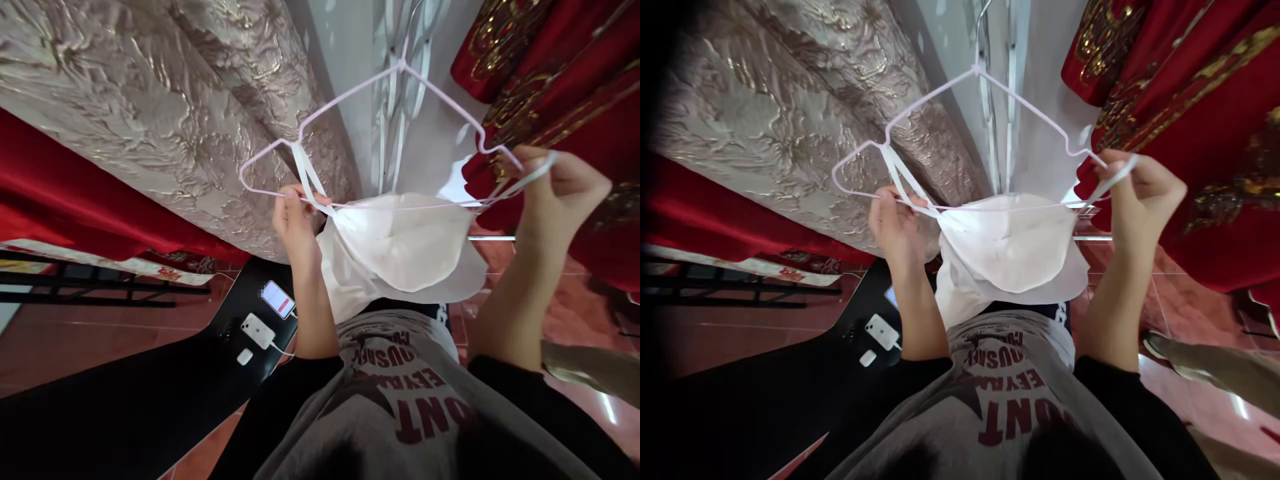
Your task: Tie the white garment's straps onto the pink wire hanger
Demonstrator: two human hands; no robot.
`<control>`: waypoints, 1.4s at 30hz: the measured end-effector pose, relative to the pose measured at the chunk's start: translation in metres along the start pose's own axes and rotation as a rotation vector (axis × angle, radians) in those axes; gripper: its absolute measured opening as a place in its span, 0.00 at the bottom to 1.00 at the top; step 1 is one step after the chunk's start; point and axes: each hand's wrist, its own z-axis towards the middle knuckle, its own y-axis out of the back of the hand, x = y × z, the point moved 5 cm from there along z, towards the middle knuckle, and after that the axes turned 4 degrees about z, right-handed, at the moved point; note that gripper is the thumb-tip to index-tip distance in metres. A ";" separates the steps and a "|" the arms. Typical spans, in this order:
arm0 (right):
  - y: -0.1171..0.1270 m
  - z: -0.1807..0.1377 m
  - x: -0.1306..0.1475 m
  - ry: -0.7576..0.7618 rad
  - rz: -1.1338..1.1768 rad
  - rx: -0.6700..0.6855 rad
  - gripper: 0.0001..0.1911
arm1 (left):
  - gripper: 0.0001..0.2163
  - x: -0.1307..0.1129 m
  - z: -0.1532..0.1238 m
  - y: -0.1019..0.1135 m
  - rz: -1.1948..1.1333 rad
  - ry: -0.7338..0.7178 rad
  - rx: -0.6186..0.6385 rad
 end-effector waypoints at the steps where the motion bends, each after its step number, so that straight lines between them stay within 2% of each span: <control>1: 0.006 0.006 0.001 -0.004 0.001 -0.044 0.10 | 0.18 0.003 0.000 0.000 -0.003 0.020 -0.001; 3: 0.011 0.018 0.007 -0.002 -0.042 -0.051 0.10 | 0.19 0.011 -0.001 0.000 -0.007 0.066 -0.017; 5: 0.009 0.025 0.018 0.039 -0.127 0.020 0.08 | 0.19 0.016 -0.004 -0.001 -0.007 0.112 -0.029; 7: 0.005 0.025 0.033 0.168 -0.180 0.024 0.06 | 0.19 0.019 -0.006 -0.002 -0.008 0.158 -0.029; 10: -0.002 0.012 0.050 0.404 -0.128 -0.086 0.07 | 0.19 0.018 -0.007 -0.005 -0.020 0.201 -0.014; 12: -0.017 -0.001 0.048 0.456 -0.078 -0.044 0.08 | 0.19 0.016 -0.007 -0.006 -0.019 0.208 -0.004; 16: -0.069 -0.026 0.021 0.306 -0.123 0.396 0.12 | 0.18 0.014 -0.012 -0.008 -0.036 0.186 0.027; 18: -0.081 -0.035 0.008 0.220 -0.196 0.476 0.13 | 0.17 0.015 -0.017 -0.004 -0.024 0.182 0.031; 22: -0.072 -0.039 0.001 0.177 -0.247 0.354 0.10 | 0.16 0.009 -0.027 0.009 0.147 0.169 0.093; 25: -0.066 -0.036 0.003 0.158 -0.209 0.316 0.10 | 0.16 -0.012 -0.028 0.018 0.210 0.183 0.134; 28: -0.068 -0.036 0.007 0.148 -0.170 0.307 0.09 | 0.17 -0.043 -0.023 0.018 0.080 0.230 0.194; 31: -0.072 -0.039 0.009 0.163 -0.154 0.308 0.08 | 0.17 -0.072 -0.008 0.015 -0.095 0.209 0.240; 33: -0.072 -0.043 0.009 0.181 -0.157 0.304 0.09 | 0.17 -0.082 0.008 0.018 -0.181 0.140 0.185; 35: -0.070 -0.045 0.008 0.194 -0.167 0.307 0.09 | 0.16 -0.079 0.023 0.028 -0.188 0.050 0.058; 37: -0.069 -0.047 0.006 0.199 -0.174 0.319 0.10 | 0.17 -0.066 0.031 0.039 -0.131 -0.029 -0.117; 39: -0.071 -0.048 0.005 0.203 -0.175 0.330 0.11 | 0.16 -0.045 0.028 0.046 -0.085 -0.032 -0.261; 40: -0.074 -0.050 0.006 0.211 -0.170 0.333 0.12 | 0.14 -0.033 0.023 0.045 -0.078 0.003 -0.283; 42: -0.083 -0.054 0.010 0.236 -0.151 0.344 0.14 | 0.12 -0.011 0.008 0.031 -0.078 0.129 -0.198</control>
